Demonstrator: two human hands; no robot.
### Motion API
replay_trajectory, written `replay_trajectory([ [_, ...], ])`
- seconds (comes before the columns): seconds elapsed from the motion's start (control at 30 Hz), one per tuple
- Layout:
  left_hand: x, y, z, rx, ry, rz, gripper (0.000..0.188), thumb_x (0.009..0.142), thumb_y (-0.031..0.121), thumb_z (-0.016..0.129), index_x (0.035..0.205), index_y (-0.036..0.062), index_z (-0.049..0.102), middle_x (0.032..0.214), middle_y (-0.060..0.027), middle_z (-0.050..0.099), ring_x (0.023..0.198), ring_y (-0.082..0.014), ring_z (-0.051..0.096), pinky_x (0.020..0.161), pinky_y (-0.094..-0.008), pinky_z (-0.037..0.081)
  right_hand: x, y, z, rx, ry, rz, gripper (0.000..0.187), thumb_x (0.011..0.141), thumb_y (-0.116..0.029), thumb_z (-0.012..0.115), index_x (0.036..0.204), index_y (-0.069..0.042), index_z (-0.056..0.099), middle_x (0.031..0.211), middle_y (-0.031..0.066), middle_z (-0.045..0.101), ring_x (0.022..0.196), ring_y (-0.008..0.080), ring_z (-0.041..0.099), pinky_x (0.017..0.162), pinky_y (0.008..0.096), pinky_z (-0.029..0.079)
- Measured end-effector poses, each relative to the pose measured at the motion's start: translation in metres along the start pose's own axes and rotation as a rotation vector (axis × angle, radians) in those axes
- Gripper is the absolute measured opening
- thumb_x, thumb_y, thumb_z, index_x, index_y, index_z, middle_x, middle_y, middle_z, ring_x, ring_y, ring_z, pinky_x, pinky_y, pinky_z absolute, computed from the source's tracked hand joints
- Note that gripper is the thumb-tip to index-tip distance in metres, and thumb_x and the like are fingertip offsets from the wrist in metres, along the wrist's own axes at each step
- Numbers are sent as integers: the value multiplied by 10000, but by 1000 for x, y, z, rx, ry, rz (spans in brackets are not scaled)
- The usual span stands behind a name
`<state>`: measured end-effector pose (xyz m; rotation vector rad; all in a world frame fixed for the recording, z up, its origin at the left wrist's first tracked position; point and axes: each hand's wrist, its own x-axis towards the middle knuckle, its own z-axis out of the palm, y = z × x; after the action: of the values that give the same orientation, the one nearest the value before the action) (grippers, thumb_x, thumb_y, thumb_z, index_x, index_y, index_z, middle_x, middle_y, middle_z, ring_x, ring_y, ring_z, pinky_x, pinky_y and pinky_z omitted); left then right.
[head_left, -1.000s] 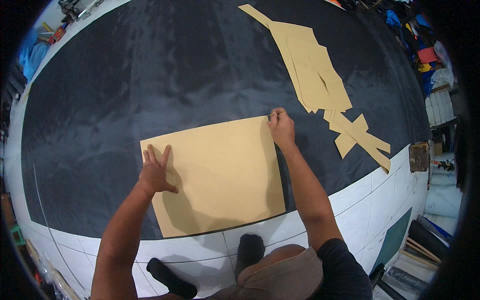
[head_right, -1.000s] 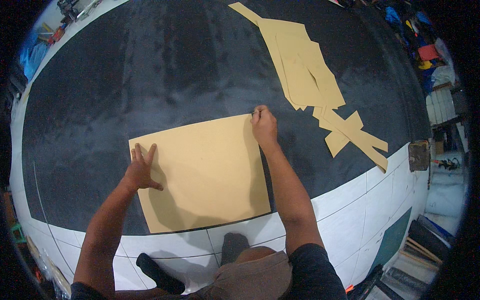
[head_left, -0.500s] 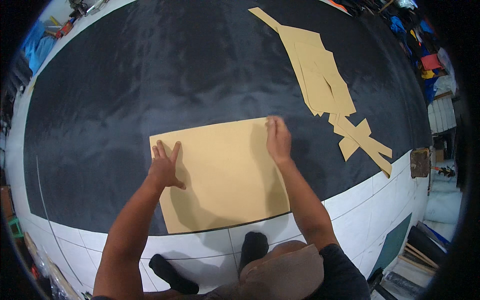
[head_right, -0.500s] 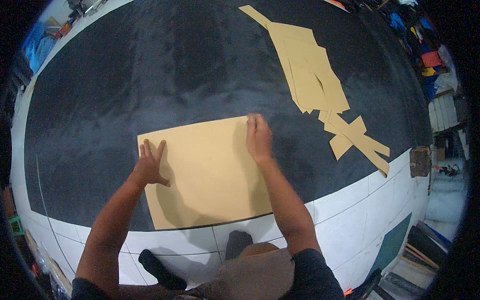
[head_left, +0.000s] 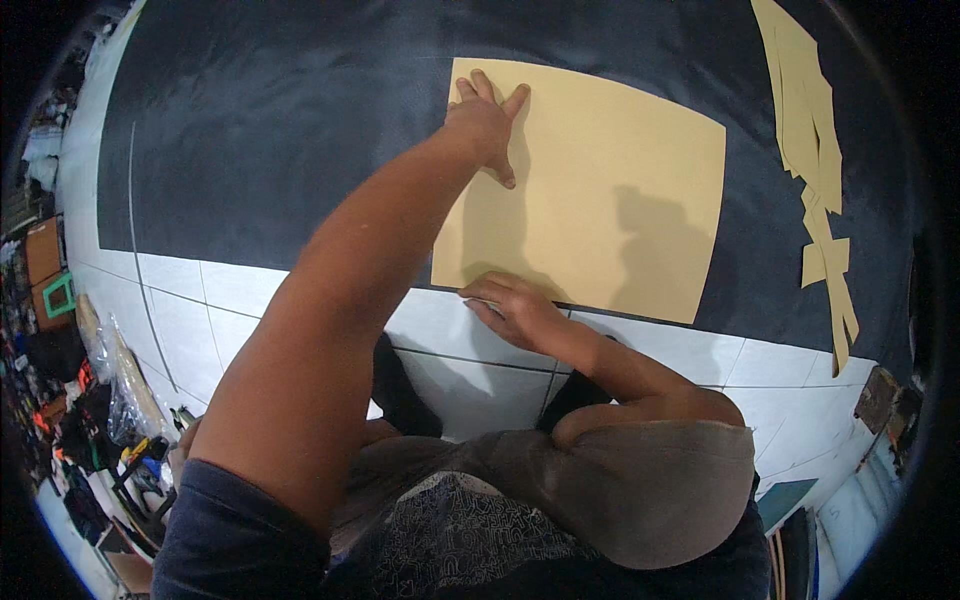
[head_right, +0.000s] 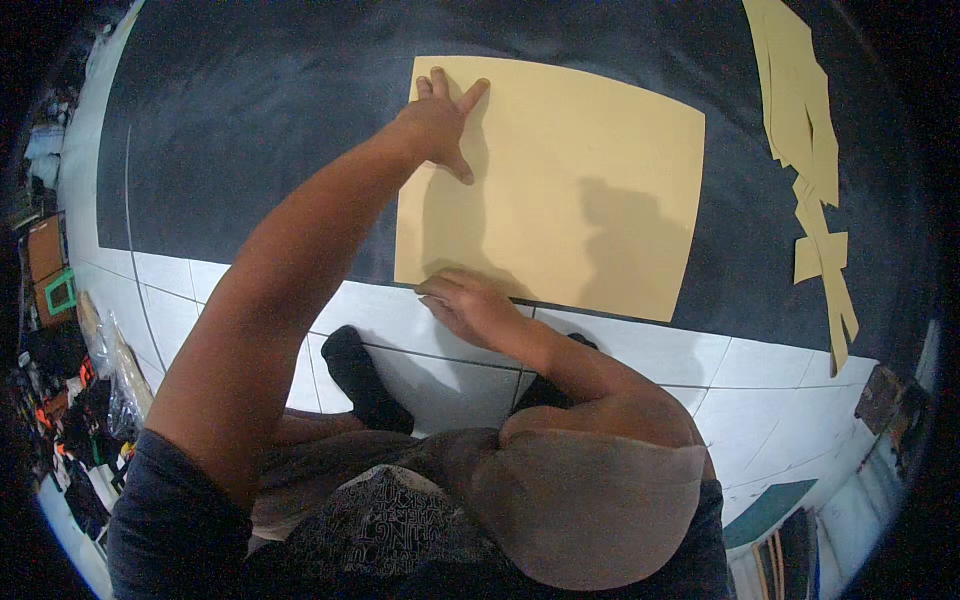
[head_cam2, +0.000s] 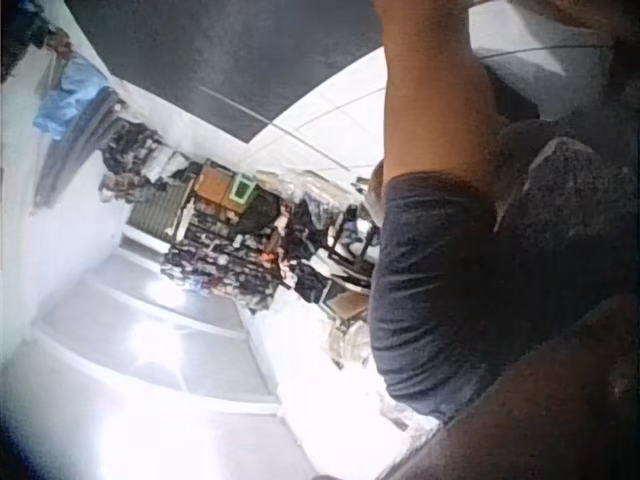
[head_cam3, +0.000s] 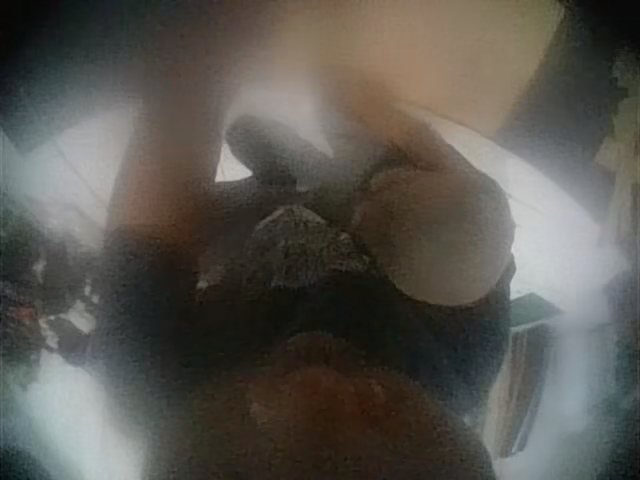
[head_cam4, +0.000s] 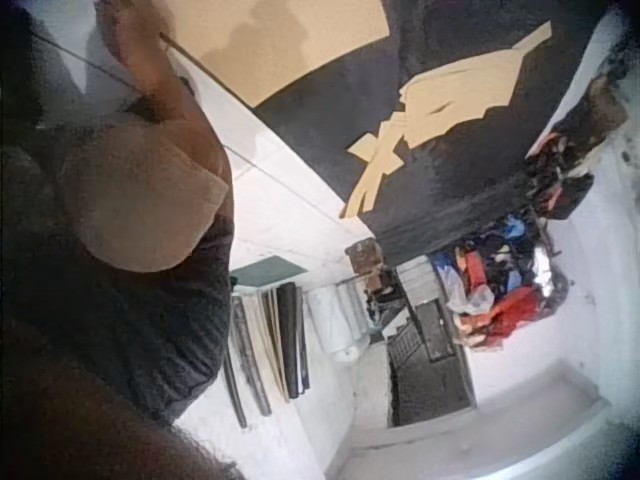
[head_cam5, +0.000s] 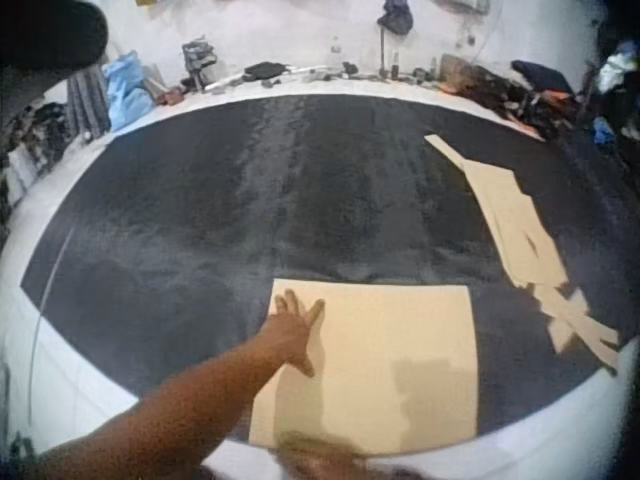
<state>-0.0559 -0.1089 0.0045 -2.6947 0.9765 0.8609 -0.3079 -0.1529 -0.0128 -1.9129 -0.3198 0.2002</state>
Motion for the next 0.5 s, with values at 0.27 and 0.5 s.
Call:
replay_trajectory([
  [0.27,-4,0,0,-27,12,5,1532,454,465,1014,1642,266,67,1593,-435,42,1471,-611,175,1132,-603,399,20,19,36,-126,-66,-52,208,962,-138,627,1142,-53,687,1090,143,722,975,351,699,871,447,566],
  [0.5,-7,1,-5,-6,-1,-6,1521,475,471,1010,1644,249,63,1595,-433,41,1474,-601,185,1140,-594,389,20,19,38,-155,-72,-120,222,951,-134,642,1163,-77,673,1102,157,721,978,365,702,850,458,577],
])
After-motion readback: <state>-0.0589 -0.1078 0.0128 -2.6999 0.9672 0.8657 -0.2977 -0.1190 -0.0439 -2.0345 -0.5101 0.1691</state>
